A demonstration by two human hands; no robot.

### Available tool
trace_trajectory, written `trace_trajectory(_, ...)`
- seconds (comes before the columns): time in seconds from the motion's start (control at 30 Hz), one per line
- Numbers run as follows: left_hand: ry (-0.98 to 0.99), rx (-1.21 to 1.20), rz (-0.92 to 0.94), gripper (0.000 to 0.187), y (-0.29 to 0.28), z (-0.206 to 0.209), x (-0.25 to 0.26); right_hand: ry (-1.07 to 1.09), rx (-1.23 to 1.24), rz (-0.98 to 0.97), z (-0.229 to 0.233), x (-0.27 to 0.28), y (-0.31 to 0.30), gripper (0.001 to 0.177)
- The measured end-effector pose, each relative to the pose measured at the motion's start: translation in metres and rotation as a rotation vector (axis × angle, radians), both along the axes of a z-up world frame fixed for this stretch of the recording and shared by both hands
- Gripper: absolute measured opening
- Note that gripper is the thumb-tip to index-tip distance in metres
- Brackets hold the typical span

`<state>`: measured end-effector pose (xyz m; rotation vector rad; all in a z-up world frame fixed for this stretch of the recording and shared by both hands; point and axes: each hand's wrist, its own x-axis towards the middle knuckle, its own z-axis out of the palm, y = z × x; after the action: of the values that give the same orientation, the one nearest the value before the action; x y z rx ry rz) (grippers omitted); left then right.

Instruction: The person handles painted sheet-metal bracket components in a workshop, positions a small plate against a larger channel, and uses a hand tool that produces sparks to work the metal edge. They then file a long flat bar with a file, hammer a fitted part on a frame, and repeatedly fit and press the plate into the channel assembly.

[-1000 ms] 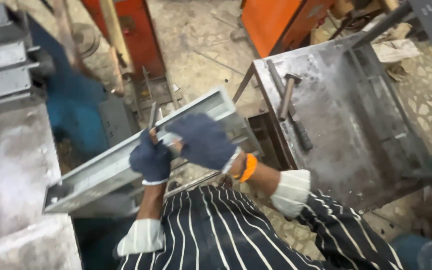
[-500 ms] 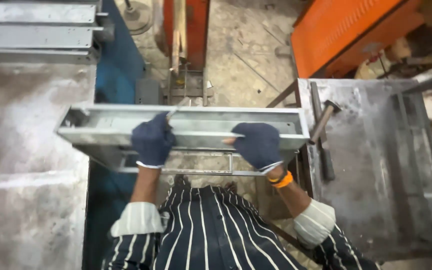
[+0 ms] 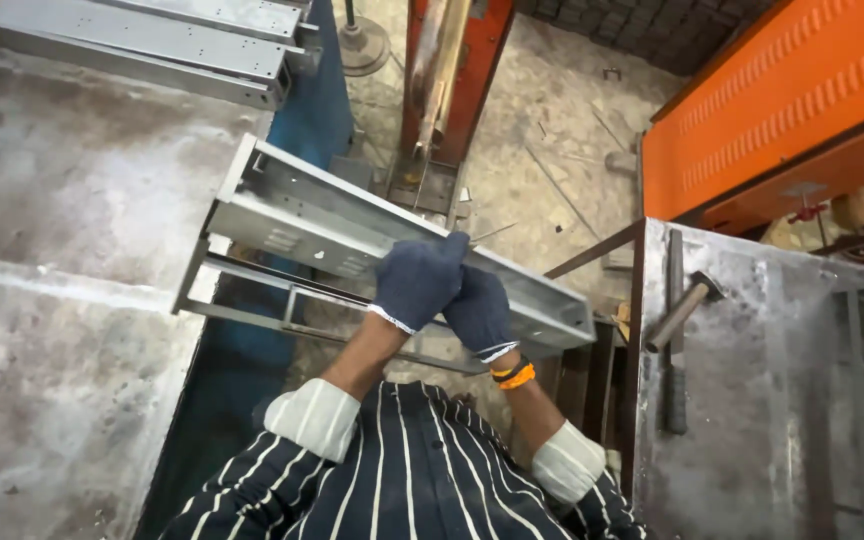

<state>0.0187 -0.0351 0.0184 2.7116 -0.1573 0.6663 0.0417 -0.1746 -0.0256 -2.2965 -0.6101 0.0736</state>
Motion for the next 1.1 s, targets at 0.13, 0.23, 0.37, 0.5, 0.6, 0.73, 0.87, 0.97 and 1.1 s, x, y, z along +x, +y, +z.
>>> trace_trajectory(0.13, 0.11, -0.001, -0.111, 0.01, 0.017, 0.019, -0.016, 0.092, 0.249, -0.008, -0.026, -0.005, 0.009, 0.022)
trace_trajectory(0.23, -0.044, -0.051, -0.173, 0.02, 0.029, 0.05, -0.029, 0.038, 0.308, -0.01, -0.056, 0.004, 0.012, 0.02)
trace_trajectory(0.37, -0.231, -0.036, -0.069, 0.032, 0.051, 0.106, -0.047, 0.023, 0.309, -0.056, -0.038, 0.003, 0.015, 0.039)
trace_trajectory(0.5, -0.568, -0.116, 0.13, 0.026, 0.101, 0.143, -0.062, 0.188, 0.291, -0.051, -0.017, 0.006, 0.014, 0.038)
trace_trajectory(0.6, -0.499, -0.361, 0.426, 0.028, 0.155, 0.143, -0.06, -0.073, 0.275, 0.056, -0.017, 0.015, 0.006, 0.037)
trace_trajectory(0.73, -0.174, -0.659, 0.357, 0.036, 0.227, 0.096, -0.049, 0.212, 0.377, 0.078, -0.015, 0.022, -0.006, 0.028)
trace_trajectory(0.87, 0.299, -0.978, 0.386, 0.032, 0.229, 0.072, -0.045, 0.31, 0.383, 0.121, -0.026, 0.034, -0.019, 0.025)
trace_trajectory(0.97, 0.334, -1.112, 0.451, 0.034, 0.216, 0.041, -0.05, 0.414, 0.406, 0.181, -0.034, 0.037, -0.02, 0.031)
trace_trajectory(1.1, 0.266, -1.054, 0.362, 0.044, 0.176, 0.005, -0.058, 0.439, 0.547, 0.372, -0.031, 0.018, -0.014, 0.051)
